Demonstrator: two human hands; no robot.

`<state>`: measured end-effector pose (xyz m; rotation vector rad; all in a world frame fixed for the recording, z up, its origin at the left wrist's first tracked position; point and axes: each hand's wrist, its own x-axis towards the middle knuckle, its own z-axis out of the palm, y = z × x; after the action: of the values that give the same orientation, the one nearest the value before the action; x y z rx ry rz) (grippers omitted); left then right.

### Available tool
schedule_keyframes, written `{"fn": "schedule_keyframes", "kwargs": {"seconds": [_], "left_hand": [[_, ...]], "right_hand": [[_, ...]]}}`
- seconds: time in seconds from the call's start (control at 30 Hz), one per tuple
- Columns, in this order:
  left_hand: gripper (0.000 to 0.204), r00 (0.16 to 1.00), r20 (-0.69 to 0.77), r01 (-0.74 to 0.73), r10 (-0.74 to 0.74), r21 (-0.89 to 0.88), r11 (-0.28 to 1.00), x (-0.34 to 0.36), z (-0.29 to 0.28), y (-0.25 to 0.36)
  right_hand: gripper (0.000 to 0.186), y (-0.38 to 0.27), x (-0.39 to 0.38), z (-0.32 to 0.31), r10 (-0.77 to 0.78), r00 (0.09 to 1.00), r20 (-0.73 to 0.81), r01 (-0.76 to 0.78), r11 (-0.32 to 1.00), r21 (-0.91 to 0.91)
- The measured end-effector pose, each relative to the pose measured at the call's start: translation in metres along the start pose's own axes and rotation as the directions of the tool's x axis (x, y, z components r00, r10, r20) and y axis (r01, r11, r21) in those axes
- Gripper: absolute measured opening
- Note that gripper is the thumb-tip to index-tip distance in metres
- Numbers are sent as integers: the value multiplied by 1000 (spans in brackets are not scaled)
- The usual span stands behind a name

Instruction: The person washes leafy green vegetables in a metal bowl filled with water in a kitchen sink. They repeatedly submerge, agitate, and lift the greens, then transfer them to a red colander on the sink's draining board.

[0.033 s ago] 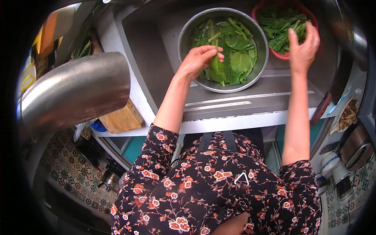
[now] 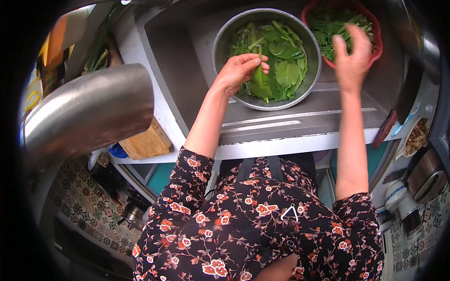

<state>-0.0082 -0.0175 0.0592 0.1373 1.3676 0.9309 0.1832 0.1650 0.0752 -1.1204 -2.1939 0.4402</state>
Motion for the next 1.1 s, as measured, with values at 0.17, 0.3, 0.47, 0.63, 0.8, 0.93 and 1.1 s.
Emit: {"fn": "schedule_keyframes", "kwargs": {"seconds": [0.17, 0.3, 0.47, 0.63, 0.8, 0.93, 1.1], "left_hand": [[22, 999, -47, -13, 18, 97, 995, 23, 16, -6], [21, 978, -134, -124, 157, 228, 966, 55, 7, -46], [19, 997, -68, 55, -47, 122, 991, 66, 4, -64], [18, 992, -115, -36, 50, 122, 992, 79, 5, -81], [22, 977, 91, 182, -194, 119, 976, 56, 4, -74], [27, 967, -85, 252, -239, 432, 866, 45, 3, -60], [24, 747, -263, -141, 610, 835, 532, 56, -7, -32]], "right_hand": [[26, -38, -63, 82, 218, 315, 924, -939, 211, 270], [26, -27, -79, 122, 312, 219, 924, -976, 67, 209], [30, -4, -87, 132, 304, 103, 947, -986, -92, 137], [23, -5, -98, 136, 292, 307, 906, -952, 104, 289], [23, -2, -96, 140, 388, 200, 900, -954, -131, 268], [26, -21, -106, 143, 409, 452, 792, -892, 233, 389], [34, -4, -102, 146, 460, 286, 840, -957, 181, 227]]}}
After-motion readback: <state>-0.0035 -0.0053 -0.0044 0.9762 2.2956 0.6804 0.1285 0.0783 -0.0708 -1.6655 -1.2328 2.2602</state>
